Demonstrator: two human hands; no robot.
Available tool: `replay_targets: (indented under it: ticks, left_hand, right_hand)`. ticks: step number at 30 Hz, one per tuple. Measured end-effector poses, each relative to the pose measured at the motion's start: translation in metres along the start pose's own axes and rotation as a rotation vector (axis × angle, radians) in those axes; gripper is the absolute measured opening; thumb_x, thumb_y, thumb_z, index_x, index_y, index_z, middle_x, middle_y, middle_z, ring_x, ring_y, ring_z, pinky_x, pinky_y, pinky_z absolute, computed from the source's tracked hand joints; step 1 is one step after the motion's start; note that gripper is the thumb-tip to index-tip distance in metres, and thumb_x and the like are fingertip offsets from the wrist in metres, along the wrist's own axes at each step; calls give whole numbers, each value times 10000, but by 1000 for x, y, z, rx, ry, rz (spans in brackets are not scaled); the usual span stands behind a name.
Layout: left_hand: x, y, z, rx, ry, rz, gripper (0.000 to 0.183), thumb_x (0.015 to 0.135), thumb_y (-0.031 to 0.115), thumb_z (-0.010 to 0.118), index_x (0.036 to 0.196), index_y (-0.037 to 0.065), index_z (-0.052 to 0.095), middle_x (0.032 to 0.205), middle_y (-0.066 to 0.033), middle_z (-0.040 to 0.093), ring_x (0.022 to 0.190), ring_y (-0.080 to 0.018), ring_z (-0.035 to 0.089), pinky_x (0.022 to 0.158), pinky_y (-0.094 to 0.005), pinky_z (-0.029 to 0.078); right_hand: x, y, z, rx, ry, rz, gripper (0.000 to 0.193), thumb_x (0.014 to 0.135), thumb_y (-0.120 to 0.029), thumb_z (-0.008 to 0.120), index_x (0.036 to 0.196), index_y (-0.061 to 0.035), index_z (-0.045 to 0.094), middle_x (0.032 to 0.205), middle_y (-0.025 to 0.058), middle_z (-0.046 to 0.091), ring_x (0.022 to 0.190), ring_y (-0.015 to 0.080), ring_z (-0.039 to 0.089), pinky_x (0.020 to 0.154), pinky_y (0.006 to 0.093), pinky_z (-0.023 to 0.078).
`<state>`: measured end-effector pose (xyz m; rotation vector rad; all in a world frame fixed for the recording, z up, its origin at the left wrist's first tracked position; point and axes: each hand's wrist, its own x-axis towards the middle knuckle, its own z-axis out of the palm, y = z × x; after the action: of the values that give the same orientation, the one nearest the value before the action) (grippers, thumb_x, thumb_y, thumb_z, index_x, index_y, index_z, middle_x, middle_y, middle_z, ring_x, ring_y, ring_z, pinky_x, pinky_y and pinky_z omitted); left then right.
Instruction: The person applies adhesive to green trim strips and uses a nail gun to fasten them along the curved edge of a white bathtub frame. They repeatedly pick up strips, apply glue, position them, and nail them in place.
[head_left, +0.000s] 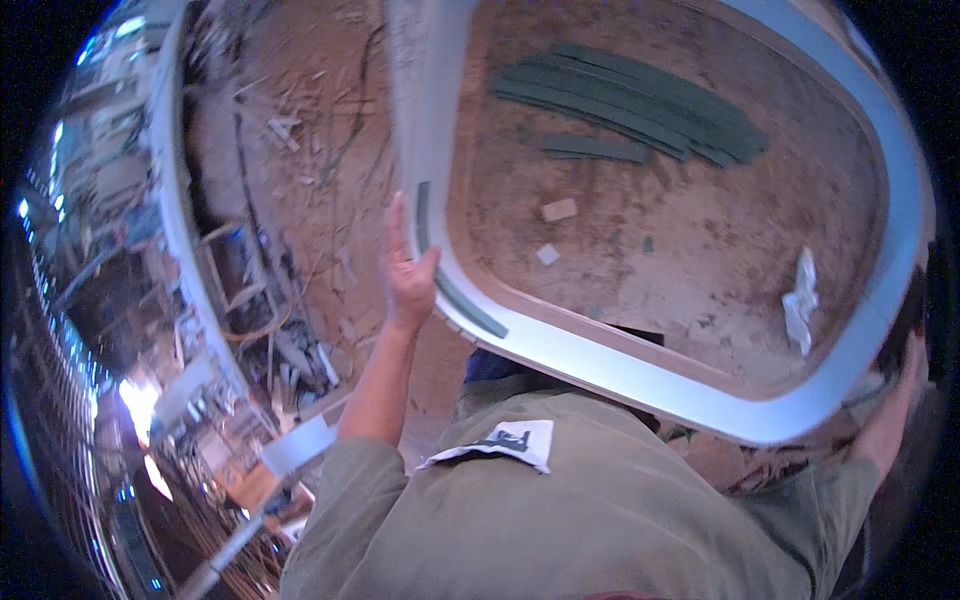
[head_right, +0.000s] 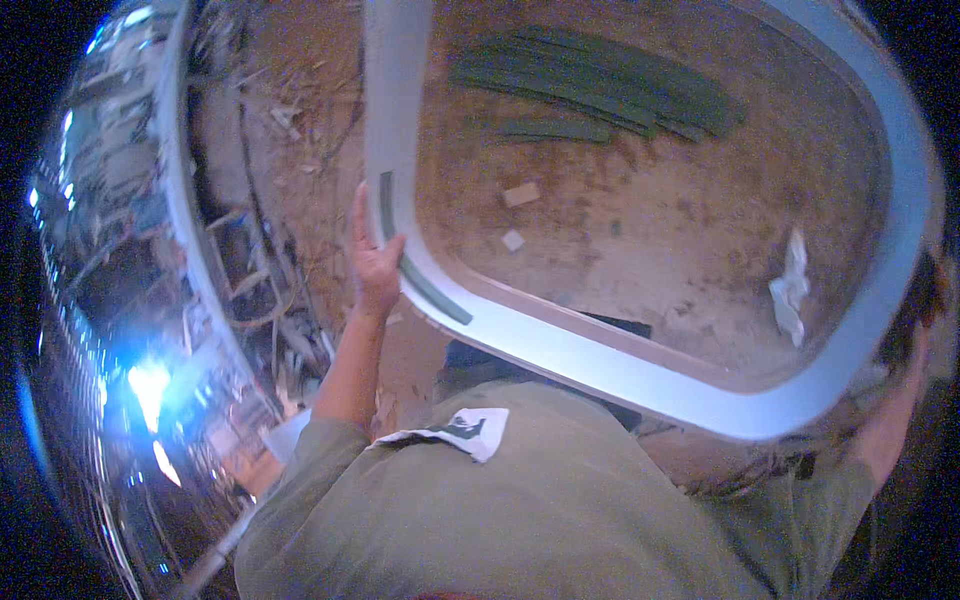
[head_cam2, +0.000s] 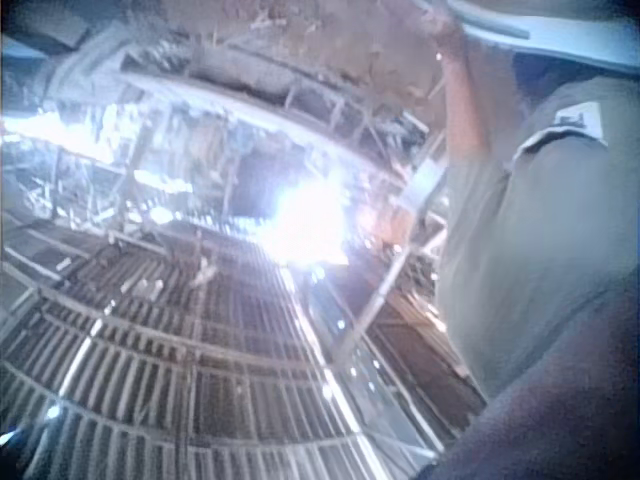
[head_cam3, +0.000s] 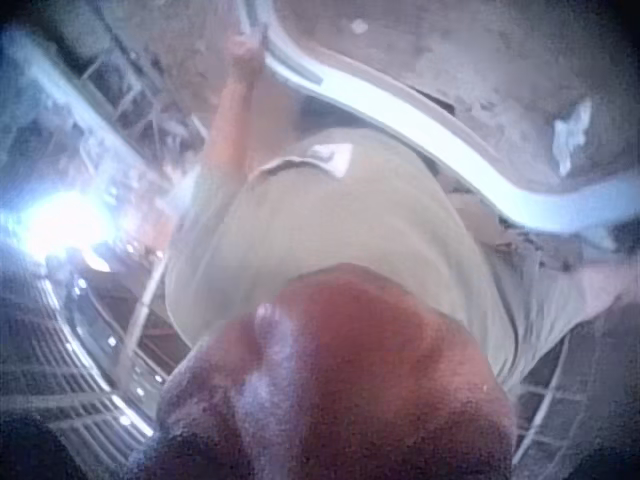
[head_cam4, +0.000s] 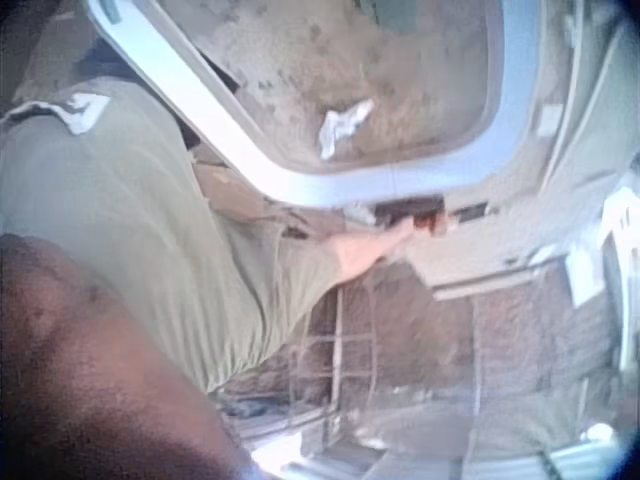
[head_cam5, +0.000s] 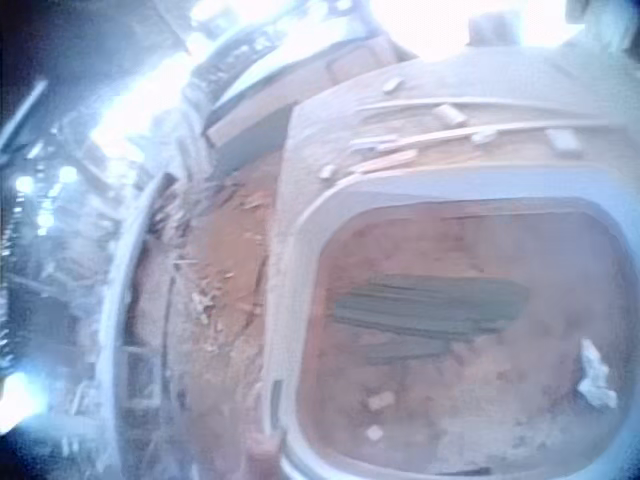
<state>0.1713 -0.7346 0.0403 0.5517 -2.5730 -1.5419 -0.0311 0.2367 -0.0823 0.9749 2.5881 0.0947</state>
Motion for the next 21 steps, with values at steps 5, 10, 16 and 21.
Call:
replay_targets:
  ticks: [5,10,16,21]
  left_hand:
    - [-5,18,6,-71,19,-43,829,814,-135,532,1591,43,304,1576,-138,399,1437,-233,408,1204,-367,302]
    - [0,2,13,-151,16,-47,826,814,-137,521,1590,56,312,1559,-134,416,1429,-237,419,1202,-366,305]
    - [-3,10,4,-168,-10,-28,809,816,-132,514,1581,53,328,1566,-132,414,1455,-239,395,1211,-363,288]
    - [-3,0,5,-198,-2,36,794,821,-135,484,1580,27,317,1579,-148,410,1464,-251,395,1223,-364,269]
  right_hand:
    - [11,49,-9,121,-129,10,312,902,-291,670,1123,-71,687,954,120,700,871,281,695,784,454,553]
    - [-27,143,-63,548,-338,122,285,916,-259,660,1102,-42,667,891,118,682,813,279,684,738,468,556]
    - [-210,181,-94,1185,-431,317,171,939,-184,634,1016,-33,609,776,70,581,701,233,611,641,445,536]
    - [-396,1,-179,1437,-429,109,158,940,-189,645,982,-51,581,743,34,543,667,184,569,616,391,516]
